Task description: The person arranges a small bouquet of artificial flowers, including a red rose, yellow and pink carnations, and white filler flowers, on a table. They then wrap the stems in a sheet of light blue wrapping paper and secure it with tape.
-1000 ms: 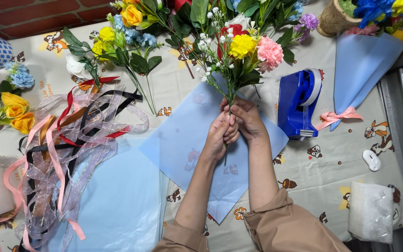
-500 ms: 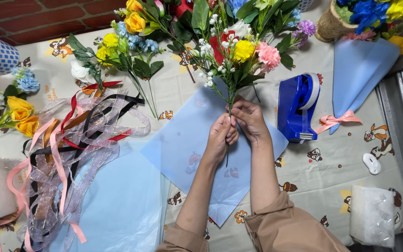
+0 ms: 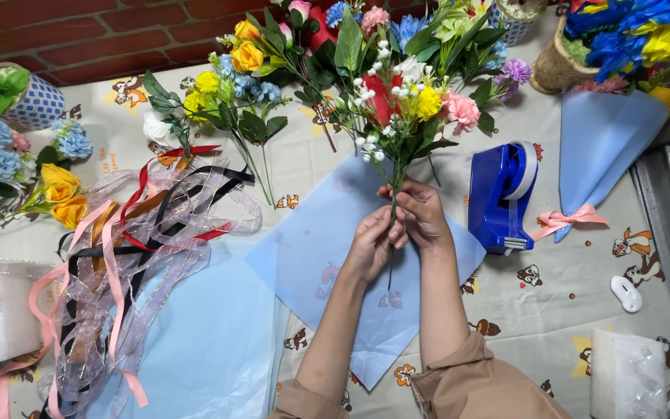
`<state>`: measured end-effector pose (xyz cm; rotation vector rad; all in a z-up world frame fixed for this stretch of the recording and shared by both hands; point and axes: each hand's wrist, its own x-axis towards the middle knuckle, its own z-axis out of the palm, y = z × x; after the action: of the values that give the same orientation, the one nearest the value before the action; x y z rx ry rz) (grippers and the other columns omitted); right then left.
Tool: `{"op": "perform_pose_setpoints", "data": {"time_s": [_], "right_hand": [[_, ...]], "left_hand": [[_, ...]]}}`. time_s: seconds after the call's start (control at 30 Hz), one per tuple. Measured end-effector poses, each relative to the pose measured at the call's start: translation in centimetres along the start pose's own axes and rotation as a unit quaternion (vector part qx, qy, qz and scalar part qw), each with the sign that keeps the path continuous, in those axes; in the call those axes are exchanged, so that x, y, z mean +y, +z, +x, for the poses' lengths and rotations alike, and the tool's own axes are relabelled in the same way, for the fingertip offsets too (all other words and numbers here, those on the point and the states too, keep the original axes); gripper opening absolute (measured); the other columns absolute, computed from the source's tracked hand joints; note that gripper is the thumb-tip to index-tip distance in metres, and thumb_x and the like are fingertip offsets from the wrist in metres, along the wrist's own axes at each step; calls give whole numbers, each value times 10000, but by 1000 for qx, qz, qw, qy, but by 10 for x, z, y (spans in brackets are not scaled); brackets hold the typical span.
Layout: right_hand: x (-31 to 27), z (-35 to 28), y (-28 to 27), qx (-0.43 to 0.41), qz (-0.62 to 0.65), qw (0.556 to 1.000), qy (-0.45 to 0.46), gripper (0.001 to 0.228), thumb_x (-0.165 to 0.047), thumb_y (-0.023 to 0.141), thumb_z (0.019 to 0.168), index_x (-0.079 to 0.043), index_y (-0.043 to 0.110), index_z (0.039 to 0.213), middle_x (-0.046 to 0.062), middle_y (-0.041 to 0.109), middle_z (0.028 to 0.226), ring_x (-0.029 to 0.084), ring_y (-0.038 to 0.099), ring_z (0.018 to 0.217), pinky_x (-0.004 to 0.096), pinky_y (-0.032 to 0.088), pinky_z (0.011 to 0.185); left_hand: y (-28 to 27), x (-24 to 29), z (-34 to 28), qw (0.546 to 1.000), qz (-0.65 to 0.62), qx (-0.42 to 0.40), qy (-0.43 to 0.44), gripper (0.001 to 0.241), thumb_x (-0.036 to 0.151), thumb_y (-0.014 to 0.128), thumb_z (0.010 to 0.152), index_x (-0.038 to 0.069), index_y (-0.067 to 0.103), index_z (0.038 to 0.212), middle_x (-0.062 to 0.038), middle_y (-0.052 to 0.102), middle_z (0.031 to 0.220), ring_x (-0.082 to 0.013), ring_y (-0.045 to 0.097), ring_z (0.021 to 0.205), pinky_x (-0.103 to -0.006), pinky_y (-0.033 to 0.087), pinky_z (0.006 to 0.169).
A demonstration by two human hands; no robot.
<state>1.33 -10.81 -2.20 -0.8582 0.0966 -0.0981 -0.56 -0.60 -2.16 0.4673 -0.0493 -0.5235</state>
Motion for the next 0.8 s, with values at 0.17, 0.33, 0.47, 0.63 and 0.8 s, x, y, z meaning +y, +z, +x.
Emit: {"op": "perform_pose_setpoints", "data": {"time_s": [0.17, 0.33, 0.47, 0.63, 0.8], "right_hand": [[3, -4, -12, -15, 64, 998, -8, 115, -23, 632, 750, 63, 564, 783, 179, 561, 833, 342, 607, 895, 424, 482, 845], [-17, -10, 11, -29, 99, 995, -10, 146, -49, 635, 763, 50, 547, 823, 209, 558, 824, 332, 643, 765, 245, 551, 456], [-42, -24, 41, -2, -26, 999, -34, 130, -41, 608, 788, 50, 565, 870, 215, 606, 783, 240, 637, 612, 187, 496, 388], [-78, -56, 74, 3, -175, 982, -65, 221, -20, 634, 759, 39, 601, 970, 158, 642, 822, 94, 570, 578, 181, 471, 468], [-104, -94, 81, 14, -234, 970, -70, 151, 29, 641, 734, 45, 632, 883, 140, 551, 521, 127, 502, 447, 224, 452, 489]], "left_hand": [[15, 12, -14, 998, -3, -46, -49, 227, 149, 450, 914, -68, 484, 972, -105, 451, 576, -214, 546, 547, -280, 480, 584], [16, 17, -19, 995, 20, -53, -80, 247, 118, 443, 915, -70, 456, 1074, -53, 386, 580, -107, 421, 392, -260, 455, 338], [37, 23, -23, 997, 76, -15, -23, 201, 132, 422, 922, -44, 481, 999, -9, 359, 592, -28, 341, 417, -131, 334, 337], [57, 14, -33, 997, 66, 10, 28, 158, 158, 438, 923, 11, 489, 893, 9, 356, 584, -29, 327, 439, -128, 287, 370], [76, 8, -66, 994, 107, -20, -23, 212, 208, 460, 926, 2, 501, 897, -28, 412, 611, -72, 371, 490, -182, 327, 404]]}}
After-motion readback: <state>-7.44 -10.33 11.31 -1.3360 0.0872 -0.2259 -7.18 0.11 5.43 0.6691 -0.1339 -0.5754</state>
